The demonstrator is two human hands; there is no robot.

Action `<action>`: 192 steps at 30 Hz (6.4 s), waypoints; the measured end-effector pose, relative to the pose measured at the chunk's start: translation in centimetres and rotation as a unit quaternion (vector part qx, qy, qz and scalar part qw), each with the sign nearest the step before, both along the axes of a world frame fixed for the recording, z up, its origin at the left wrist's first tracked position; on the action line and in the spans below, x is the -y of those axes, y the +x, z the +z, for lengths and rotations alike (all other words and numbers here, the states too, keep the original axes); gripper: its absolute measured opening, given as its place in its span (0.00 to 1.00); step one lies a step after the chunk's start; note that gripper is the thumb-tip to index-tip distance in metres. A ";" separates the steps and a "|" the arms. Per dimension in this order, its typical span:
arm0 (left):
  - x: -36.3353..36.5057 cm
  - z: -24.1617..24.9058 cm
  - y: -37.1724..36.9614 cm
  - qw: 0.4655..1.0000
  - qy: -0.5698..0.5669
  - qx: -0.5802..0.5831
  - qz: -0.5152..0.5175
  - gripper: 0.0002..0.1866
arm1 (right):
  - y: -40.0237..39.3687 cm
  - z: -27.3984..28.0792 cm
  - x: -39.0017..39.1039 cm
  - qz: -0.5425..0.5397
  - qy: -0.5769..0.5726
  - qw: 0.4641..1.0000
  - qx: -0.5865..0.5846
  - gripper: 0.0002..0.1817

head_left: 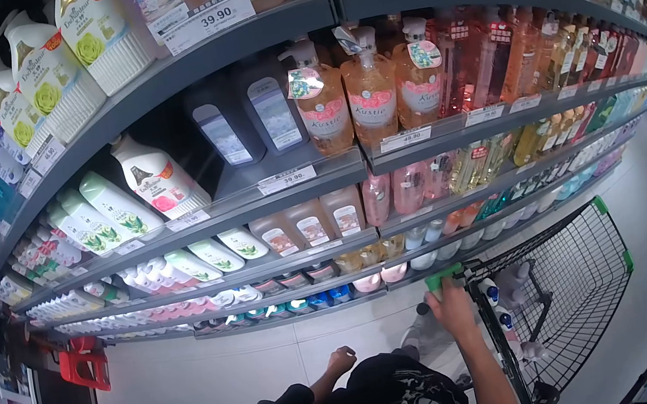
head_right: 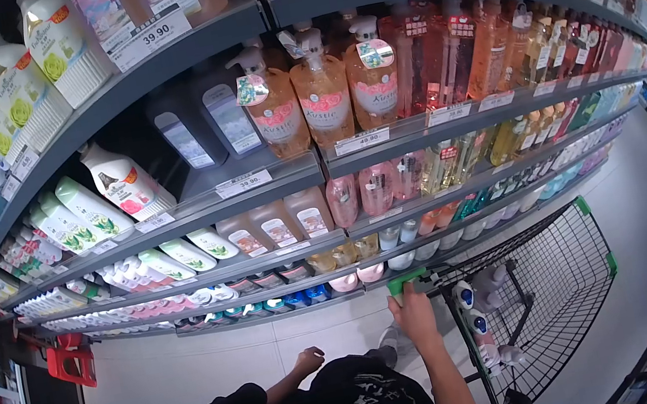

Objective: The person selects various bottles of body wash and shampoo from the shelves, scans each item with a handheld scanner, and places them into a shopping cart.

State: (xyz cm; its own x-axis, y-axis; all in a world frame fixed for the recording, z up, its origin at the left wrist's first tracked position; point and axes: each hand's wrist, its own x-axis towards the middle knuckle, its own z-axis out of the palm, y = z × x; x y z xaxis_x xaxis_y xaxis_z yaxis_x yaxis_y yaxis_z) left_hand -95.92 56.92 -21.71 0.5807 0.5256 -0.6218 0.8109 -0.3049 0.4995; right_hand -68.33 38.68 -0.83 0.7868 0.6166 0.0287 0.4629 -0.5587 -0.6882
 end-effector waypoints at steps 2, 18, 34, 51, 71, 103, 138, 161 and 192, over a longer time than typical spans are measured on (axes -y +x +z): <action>-0.8 2.4 1.1 0.999 0.011 0.039 -0.008 0.14 | -1.4 -0.5 -0.6 0.003 0.000 1.000 -0.008 0.21; -1.4 19.9 15.0 0.912 -0.088 0.365 -0.164 0.15 | -11.9 1.2 -6.0 0.002 0.030 0.998 -0.051 0.24; -8.2 21.1 8.6 0.869 -0.144 0.403 -0.249 0.13 | -15.7 6.1 -4.9 -0.124 0.113 0.972 -0.166 0.21; -10.8 21.6 7.9 0.871 -0.068 0.395 -0.283 0.11 | -15.3 -15.1 16.3 -0.452 -0.144 0.834 -0.280 0.14; -10.6 21.8 8.2 0.887 -0.086 0.356 -0.283 0.12 | -7.8 -24.0 6.9 -0.417 -0.065 0.890 -0.170 0.37; -10.0 21.9 9.0 0.878 -0.072 0.383 -0.278 0.12 | -4.6 -20.8 10.4 -0.154 -0.238 0.958 -0.044 0.31; -9.2 32.6 15.5 0.793 -0.093 0.573 -0.184 0.42 | -5.0 22.5 -7.8 0.064 0.464 0.884 -0.003 0.46; -21.7 42.5 21.2 0.734 0.162 0.659 -0.007 0.41 | -8.8 -4.3 -14.3 -0.199 0.177 0.962 -0.060 0.10; -14.2 35.6 15.2 0.670 0.448 0.576 -0.132 0.19 | 3.3 -8.6 2.2 -0.392 0.302 0.853 -0.167 0.11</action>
State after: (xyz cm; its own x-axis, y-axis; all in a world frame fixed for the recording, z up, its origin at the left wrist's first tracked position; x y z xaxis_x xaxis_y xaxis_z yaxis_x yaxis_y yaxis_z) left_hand -80.68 71.11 13.91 0.5499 0.1719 0.8174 -0.0978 -0.9586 0.2673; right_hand -65.04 36.51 -9.41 0.9770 -0.1496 -0.1518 -0.1680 -0.1022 -0.9805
